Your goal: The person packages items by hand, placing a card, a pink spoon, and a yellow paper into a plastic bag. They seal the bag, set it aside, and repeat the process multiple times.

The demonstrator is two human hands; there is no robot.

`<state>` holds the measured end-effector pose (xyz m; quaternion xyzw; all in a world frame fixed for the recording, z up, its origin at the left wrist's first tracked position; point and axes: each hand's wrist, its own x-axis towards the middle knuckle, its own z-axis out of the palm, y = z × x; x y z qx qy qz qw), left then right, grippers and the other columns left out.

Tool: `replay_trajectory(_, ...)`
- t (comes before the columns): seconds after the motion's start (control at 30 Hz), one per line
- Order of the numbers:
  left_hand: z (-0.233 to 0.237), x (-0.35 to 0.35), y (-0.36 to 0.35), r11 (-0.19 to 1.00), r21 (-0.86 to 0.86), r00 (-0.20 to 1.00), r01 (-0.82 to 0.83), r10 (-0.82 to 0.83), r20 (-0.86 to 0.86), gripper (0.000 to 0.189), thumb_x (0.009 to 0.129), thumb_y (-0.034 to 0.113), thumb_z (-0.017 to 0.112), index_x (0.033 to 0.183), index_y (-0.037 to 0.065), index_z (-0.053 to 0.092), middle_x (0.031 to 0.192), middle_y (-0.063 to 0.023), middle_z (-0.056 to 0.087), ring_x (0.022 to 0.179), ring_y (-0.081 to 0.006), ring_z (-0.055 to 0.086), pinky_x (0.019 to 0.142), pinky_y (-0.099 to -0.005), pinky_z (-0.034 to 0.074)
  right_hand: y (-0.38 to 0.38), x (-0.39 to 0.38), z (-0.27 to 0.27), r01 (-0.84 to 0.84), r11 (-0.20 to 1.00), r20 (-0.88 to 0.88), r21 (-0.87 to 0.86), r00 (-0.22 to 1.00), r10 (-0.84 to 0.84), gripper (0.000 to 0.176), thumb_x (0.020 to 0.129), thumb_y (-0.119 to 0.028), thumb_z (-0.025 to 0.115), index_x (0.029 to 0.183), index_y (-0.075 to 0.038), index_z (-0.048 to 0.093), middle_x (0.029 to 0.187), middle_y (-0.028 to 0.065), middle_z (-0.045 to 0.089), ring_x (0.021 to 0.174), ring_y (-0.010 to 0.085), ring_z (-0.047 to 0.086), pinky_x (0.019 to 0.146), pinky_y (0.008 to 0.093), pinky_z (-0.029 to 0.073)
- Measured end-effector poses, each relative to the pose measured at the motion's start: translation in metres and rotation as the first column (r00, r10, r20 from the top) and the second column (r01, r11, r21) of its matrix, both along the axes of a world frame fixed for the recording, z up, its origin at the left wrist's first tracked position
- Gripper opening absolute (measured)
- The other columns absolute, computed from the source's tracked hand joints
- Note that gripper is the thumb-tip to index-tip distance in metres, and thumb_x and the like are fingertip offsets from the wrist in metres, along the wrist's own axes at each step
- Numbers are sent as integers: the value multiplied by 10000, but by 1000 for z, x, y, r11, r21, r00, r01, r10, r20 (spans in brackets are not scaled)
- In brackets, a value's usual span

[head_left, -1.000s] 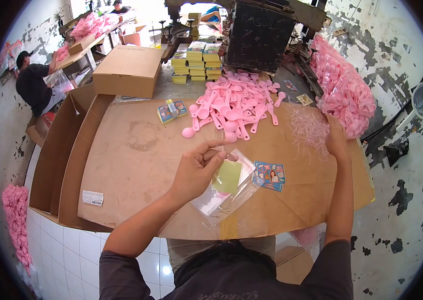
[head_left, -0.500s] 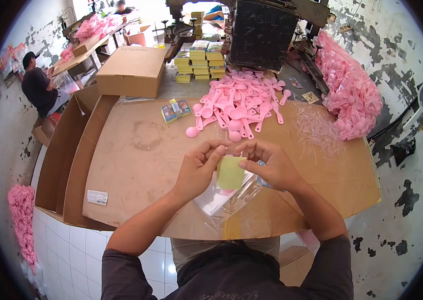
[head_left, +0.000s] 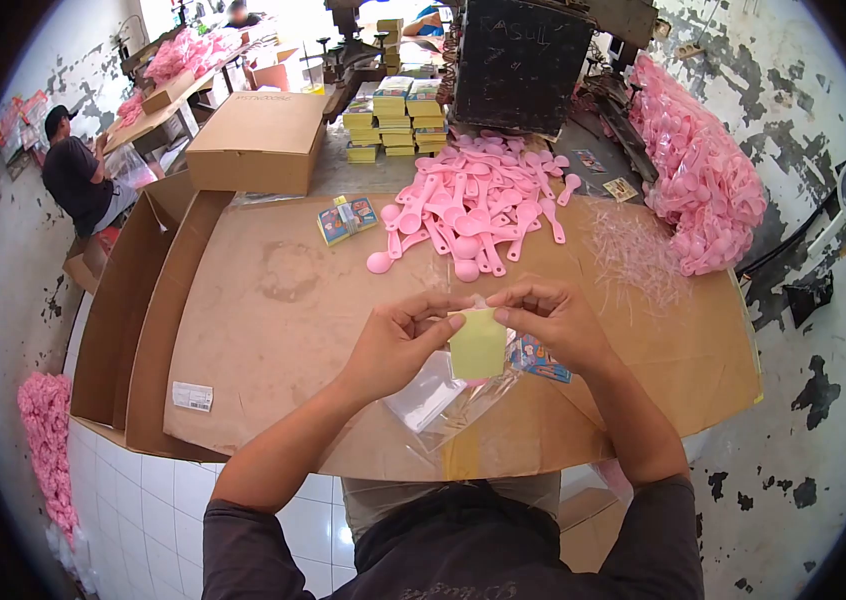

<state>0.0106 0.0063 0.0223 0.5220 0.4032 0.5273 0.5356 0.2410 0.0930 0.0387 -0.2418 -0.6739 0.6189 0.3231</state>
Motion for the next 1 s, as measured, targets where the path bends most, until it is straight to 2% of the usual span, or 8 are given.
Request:
replay_trajectory(0.2,-4,1,0,996,79,999,-31,32,-6,280,1039,117,644,1271,-37,674,1161,-125,746,1036,-150,711,902,-307,593,1,5,5,16,999,80,-45,997,-12,174,982,-34,685,1141,25,725,1047,54,742,958,100,693,857,263,552)
replay_trajectory(0.37,1,7,-3,994,59,994,-96,94,47,272,1050,110,623,1273,-38,667,1161,-124,748,1035,-147,709,902,-291,580,-1,0,2,4,996,-1,-84,1000,-5,188,987,-42,681,1159,24,717,1044,58,742,954,96,692,855,259,554)
replay_trajectory(0.47,-6,2,2,997,71,999,-39,39,-2,268,1056,108,608,1278,-34,664,1152,-122,750,1025,-139,708,885,-292,585,0,1,3,14,998,26,-61,1000,-12,192,988,-37,677,1164,26,720,1044,57,741,948,92,689,844,255,551)
replay_trajectory(0.57,-5,1,2,998,53,1000,-25,25,3,267,1069,91,574,1290,-31,662,1220,-105,730,1069,-130,686,925,-291,573,3,3,2,3,1000,22,-29,1000,-2,178,986,-24,673,1147,15,738,1033,42,742,928,87,682,825,248,542)
replay_trajectory(0.77,-13,-9,6,989,141,992,35,-17,-126,283,1063,88,583,1311,-14,671,1224,-93,732,1023,-121,690,905,-290,576,9,7,-6,-7,997,24,70,1000,6,169,956,22,656,1087,14,762,1025,31,685,883,74,637,767,248,510)
replay_trajectory(0.87,-17,-12,7,989,130,992,70,-55,-115,286,1049,89,608,1304,-24,670,1235,-110,726,1035,-133,698,909,-297,578,10,9,1,-27,996,33,90,999,24,172,940,34,655,1073,18,764,1038,40,668,871,78,625,750,259,505)
replay_trajectory(0.97,-12,-14,8,988,36,957,152,-156,245,280,1043,87,616,1291,-30,672,1250,-123,716,1048,-150,707,920,-308,581,12,13,3,-42,991,75,130,997,32,162,951,-5,685,1089,9,769,1035,45,676,876,82,633,756,253,517)
replay_trajectory(1.0,-12,-13,7,990,14,962,138,-138,235,285,1040,94,622,1295,-23,669,1235,-121,721,1044,-145,704,914,-308,581,12,14,3,-45,988,97,148,995,31,161,956,-24,700,1098,5,771,1032,47,679,879,83,636,759,249,522)
